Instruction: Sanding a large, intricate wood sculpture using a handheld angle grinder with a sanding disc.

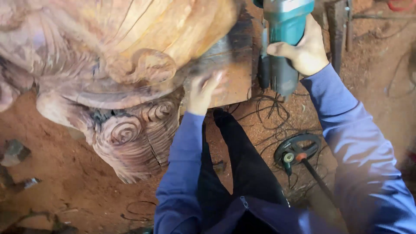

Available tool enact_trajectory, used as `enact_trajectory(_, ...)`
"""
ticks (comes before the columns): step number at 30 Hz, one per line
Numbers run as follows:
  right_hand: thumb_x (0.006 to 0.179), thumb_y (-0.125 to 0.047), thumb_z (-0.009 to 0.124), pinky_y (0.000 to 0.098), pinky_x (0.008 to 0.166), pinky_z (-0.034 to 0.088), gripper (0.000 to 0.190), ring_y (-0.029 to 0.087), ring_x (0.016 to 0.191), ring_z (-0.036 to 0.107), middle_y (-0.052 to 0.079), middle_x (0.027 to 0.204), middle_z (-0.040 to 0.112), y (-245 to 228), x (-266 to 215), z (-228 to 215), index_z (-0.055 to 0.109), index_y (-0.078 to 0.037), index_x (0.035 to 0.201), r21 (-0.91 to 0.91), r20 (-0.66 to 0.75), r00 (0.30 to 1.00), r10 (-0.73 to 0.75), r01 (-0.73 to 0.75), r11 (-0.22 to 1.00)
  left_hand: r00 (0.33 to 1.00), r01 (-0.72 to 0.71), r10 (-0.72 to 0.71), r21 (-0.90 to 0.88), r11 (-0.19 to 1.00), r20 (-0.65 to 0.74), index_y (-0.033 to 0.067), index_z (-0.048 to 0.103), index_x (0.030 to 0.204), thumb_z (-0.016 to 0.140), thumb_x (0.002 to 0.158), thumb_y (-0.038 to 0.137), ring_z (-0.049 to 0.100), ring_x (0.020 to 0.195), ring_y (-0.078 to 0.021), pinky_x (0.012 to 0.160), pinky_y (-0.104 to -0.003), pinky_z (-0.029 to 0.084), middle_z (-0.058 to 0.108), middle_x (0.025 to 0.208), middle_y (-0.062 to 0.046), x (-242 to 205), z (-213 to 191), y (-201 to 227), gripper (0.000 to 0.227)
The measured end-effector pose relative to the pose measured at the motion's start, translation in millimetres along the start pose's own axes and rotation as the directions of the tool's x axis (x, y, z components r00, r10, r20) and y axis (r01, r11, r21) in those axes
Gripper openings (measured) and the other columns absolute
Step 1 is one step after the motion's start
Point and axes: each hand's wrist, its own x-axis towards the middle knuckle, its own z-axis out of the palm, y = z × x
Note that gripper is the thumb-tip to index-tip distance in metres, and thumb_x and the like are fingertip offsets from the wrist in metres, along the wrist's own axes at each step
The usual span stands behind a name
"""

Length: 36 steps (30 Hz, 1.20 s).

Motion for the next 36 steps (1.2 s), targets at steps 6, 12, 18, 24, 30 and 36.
enact_trajectory(6, 0.070, -0.009, 0.074, 0.0382, 0.083, 0.062, 0.050, 0.023, 0.088, 0.071, 0.010, 0.094, 0.067, -106, -33, 5, 0.064, -0.003, 0.118, 0.830, -0.004, 0.894, 0.449, -0.248, 0.499, 0.982, 0.186, -0.180, 0.158, 0.970, -0.054, 0.0112, 0.070, 0.127, 0.082, 0.091, 0.036, 0.069, 0.107, -0.0243, 0.088, -0.038, 0.063, 0.071, 0.122, -0.013, -66, -15, -130, 0.045)
enact_trajectory(12, 0.066, -0.019, 0.093, 0.0408, 0.080, 0.056, 0.064, 0.023, 0.092, 0.065, 0.011, 0.096, 0.066, -72, -71, 22, 0.063, -0.004, 0.120, 0.306, 0.059, 0.865, 0.499, -0.491, 0.815, 0.998, 0.035, -0.030, -0.094, 0.995, 0.053, 0.0074, 0.067, 0.135, 0.078, 0.094, 0.026, 0.070, 0.108, -0.0249, 0.088, -0.039, 0.061, 0.071, 0.124, -0.019, -106, 31, -93, 0.046)
enact_trajectory(18, 0.063, -0.042, 0.092, 0.0610, 0.097, 0.053, 0.083, 0.049, 0.111, 0.067, 0.030, 0.108, 0.072, -91, -57, 80, 0.056, -0.007, 0.128, -0.337, 0.284, 0.666, 0.689, -0.604, 0.722, 0.999, 0.020, -0.036, -0.450, 0.893, -0.028, 0.0049, 0.058, 0.142, 0.066, 0.099, 0.047, 0.060, 0.121, -0.0274, 0.100, -0.049, 0.054, 0.061, 0.133, -0.014, -82, 81, -80, 0.060)
enact_trajectory(24, 0.057, -0.048, 0.091, 0.0582, 0.097, 0.053, 0.086, 0.049, 0.107, 0.068, 0.027, 0.103, 0.070, -47, -74, 131, 0.055, -0.006, 0.123, -0.054, 0.297, 0.702, 0.647, -0.664, 0.746, 0.981, -0.182, 0.170, -0.132, 0.974, -0.093, 0.0065, 0.064, 0.124, 0.088, 0.083, 0.030, 0.063, 0.114, -0.0268, 0.098, -0.047, 0.056, 0.065, 0.121, -0.015, -53, 25, -140, 0.053)
enact_trajectory(30, 0.068, -0.049, 0.090, 0.0550, 0.084, 0.049, 0.072, 0.049, 0.092, 0.062, 0.021, 0.092, 0.058, -2, -104, 91, 0.060, -0.002, 0.112, 0.206, 0.092, 0.982, 0.168, -0.183, 0.961, 0.938, -0.347, 0.337, 0.182, 0.920, 0.081, 0.0001, 0.070, 0.107, 0.101, 0.055, 0.004, 0.071, 0.102, -0.0265, 0.095, -0.046, 0.055, 0.076, 0.100, -0.019, -52, 59, -54, 0.060)
enact_trajectory(36, 0.089, -0.023, 0.076, 0.0361, 0.102, 0.050, 0.033, 0.020, 0.111, 0.068, 0.009, 0.119, 0.072, 205, -132, 56, 0.071, -0.009, 0.118, 0.404, -0.011, 0.918, 0.395, -0.358, 0.842, 0.994, -0.101, 0.094, 0.132, 0.986, 0.055, -0.0093, 0.066, 0.118, 0.088, 0.078, 0.027, 0.076, 0.094, -0.0289, 0.084, -0.042, 0.065, 0.074, 0.114, -0.022, -21, 107, -7, 0.059)
